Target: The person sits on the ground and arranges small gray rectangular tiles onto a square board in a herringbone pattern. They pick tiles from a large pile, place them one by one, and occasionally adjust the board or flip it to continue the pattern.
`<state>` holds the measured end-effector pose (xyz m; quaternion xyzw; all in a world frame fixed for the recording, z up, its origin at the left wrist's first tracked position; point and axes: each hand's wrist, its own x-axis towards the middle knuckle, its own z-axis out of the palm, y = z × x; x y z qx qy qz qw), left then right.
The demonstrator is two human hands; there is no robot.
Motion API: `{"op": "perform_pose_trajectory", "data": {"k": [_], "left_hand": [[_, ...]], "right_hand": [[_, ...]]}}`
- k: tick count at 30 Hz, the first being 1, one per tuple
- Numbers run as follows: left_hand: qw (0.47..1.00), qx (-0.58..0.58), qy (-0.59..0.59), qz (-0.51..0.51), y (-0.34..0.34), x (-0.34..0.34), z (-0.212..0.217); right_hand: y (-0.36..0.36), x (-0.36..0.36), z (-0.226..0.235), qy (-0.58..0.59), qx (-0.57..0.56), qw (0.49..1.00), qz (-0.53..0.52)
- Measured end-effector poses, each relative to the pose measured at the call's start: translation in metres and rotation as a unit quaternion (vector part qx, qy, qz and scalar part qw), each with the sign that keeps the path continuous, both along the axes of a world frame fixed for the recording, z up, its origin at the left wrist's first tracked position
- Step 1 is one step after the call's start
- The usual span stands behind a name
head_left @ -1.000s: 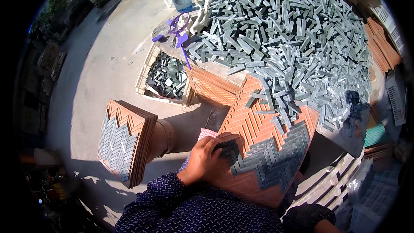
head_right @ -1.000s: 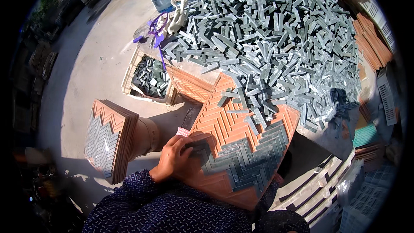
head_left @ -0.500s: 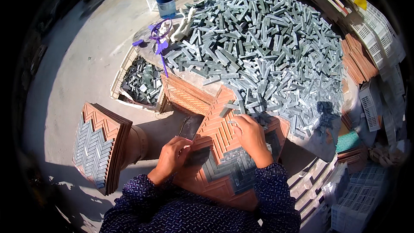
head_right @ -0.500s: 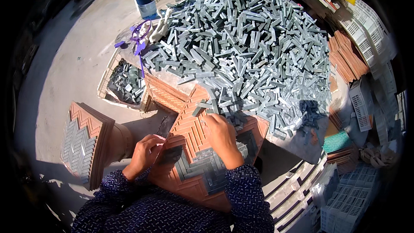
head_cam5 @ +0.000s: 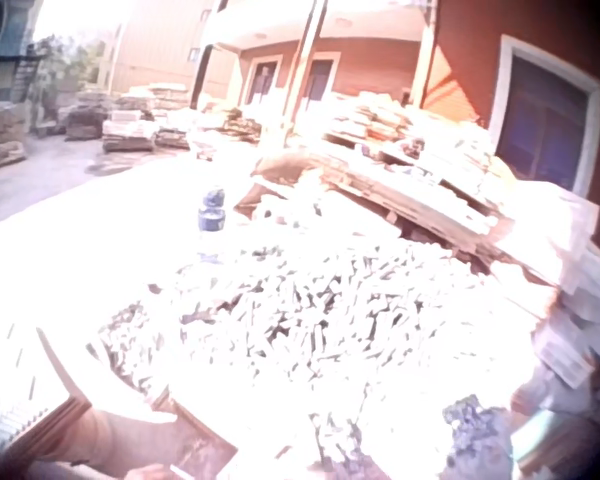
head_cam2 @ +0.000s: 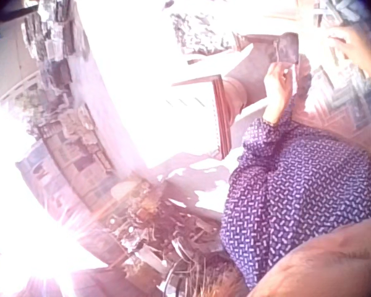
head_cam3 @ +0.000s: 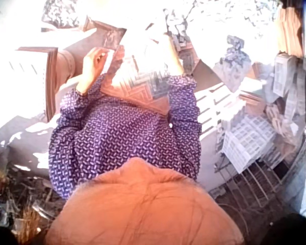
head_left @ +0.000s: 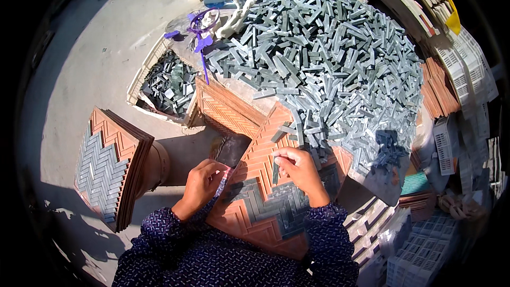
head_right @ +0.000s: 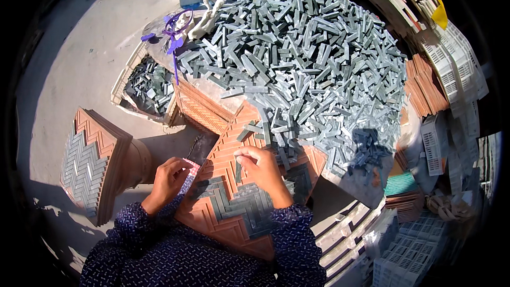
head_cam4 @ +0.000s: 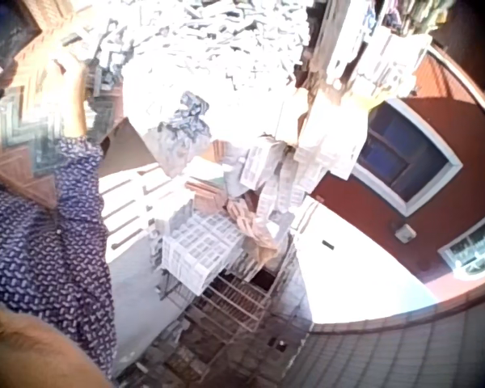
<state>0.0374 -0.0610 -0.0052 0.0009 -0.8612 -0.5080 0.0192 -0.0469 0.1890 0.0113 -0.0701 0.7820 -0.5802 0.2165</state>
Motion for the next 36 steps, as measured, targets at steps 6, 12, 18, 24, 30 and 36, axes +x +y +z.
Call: {"op": "perform_pose_trajectory", "data": {"k": [6, 12, 18, 24, 30, 36], "left_hand": [[1.000, 0.003, -0.007, -0.005, -0.002, 0.001, -0.010], [1.000, 0.010, -0.001, -0.007, 0.002, -0.001, -0.002], [1.000, 0.017, 0.017, -0.017, 0.007, -0.006, -0.004], [0.990, -0.018, 0.105, -0.092, 0.029, -0.050, 0.004], [0.970, -0.190, 0.114, -0.103, 0.087, -0.113, -0.014], [0.969, -0.219, 0.088, -0.067, 0.077, -0.109, -0.015]], "right_hand": [[-0.012, 0.012, -0.009, 0.017, 0.043, 0.996, 0.079], [-0.016, 0.020, -0.013, 0.139, 0.095, 0.973, 0.155], [-0.016, 0.030, -0.008, 0.188, 0.109, 0.959, 0.184], [-0.013, 0.041, 0.015, 0.191, 0.108, 0.974, 0.058], [0.000, 0.057, 0.015, 0.205, 0.067, 0.976, -0.031], [0.012, 0.040, 0.001, 0.229, 0.089, 0.967, -0.067]]}}
